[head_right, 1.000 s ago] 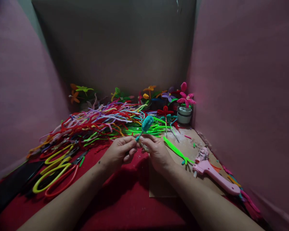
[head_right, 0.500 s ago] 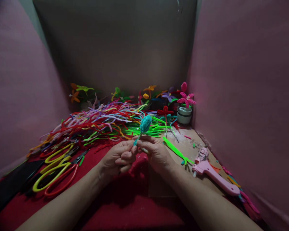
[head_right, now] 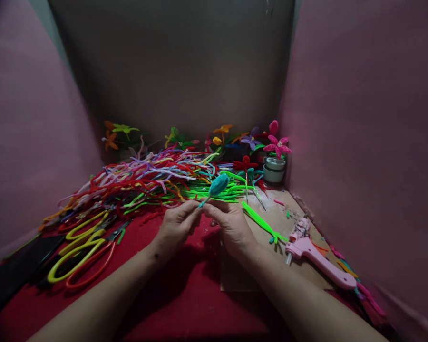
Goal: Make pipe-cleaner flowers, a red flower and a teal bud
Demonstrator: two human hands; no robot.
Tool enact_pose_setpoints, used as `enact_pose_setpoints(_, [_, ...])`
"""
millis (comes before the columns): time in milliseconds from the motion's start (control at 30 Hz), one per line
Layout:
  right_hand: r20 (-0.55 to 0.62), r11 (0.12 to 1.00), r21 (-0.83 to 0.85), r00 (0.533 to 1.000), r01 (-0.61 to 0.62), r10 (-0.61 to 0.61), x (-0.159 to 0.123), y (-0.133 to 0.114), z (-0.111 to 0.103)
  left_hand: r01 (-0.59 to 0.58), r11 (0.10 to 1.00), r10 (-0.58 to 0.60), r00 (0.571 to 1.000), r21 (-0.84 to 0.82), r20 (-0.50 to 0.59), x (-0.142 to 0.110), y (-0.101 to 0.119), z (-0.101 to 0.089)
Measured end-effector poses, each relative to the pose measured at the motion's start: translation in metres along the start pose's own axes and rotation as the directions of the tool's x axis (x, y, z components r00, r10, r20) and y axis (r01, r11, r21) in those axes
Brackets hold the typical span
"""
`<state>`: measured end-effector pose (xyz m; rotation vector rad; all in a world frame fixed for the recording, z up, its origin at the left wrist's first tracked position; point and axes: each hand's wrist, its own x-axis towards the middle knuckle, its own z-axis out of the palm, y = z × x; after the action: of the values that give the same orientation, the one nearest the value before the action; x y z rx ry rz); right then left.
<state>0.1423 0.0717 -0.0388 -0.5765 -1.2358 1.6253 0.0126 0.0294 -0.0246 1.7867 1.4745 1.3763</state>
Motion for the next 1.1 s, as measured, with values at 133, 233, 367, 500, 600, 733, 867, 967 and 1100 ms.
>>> enact_pose_setpoints(133, [0.032,1.0,-0.01,0.999,0.004,-0.004,0.0,-0.004,0.0,0.235,0.921,-0.208,0.971,-0.312,0.119,0.003,0.008,-0.002])
enact_pose_setpoints(233, [0.048,1.0,0.002,0.999,0.014,-0.014,0.0,-0.004,-0.001,0.38,0.775,-0.277,0.922,-0.505,0.27,0.003,0.01,-0.003])
enact_pose_setpoints(367, [0.064,0.998,0.056,0.998,0.005,-0.008,0.001,-0.005,-0.001,0.534,0.552,-0.237,0.837,-0.641,0.493,0.003,0.006,-0.007])
enact_pose_setpoints(500, [0.092,0.997,0.076,0.996,0.015,-0.022,0.001,-0.006,0.0,0.619,0.422,-0.184,0.774,-0.662,0.606,0.002,0.001,-0.01])
enact_pose_setpoints(600, [0.087,0.997,0.073,0.996,0.012,-0.018,0.001,-0.006,0.001,0.652,0.377,-0.176,0.747,-0.657,0.641,0.002,0.002,-0.011])
enact_pose_setpoints(733, [0.026,0.996,0.082,0.999,0.021,-0.024,0.0,-0.003,0.002,0.587,0.524,-0.212,0.791,-0.617,0.574,0.003,0.006,-0.009])
enact_pose_setpoints(867, [-0.025,0.995,0.091,0.999,0.028,-0.026,0.001,0.0,0.001,0.316,0.883,-0.219,0.932,-0.348,0.29,0.004,0.007,-0.003])
enact_pose_setpoints(967, [-0.053,0.995,0.093,0.998,0.033,-0.028,0.001,0.003,0.001,0.046,0.998,-0.05,0.996,0.053,0.071,0.0,0.0,0.002])
enact_pose_setpoints(1100, [-0.082,0.997,0.029,0.995,0.068,-0.065,0.0,0.005,0.001,-0.192,0.907,0.194,0.98,0.375,0.033,-0.005,-0.011,0.005])
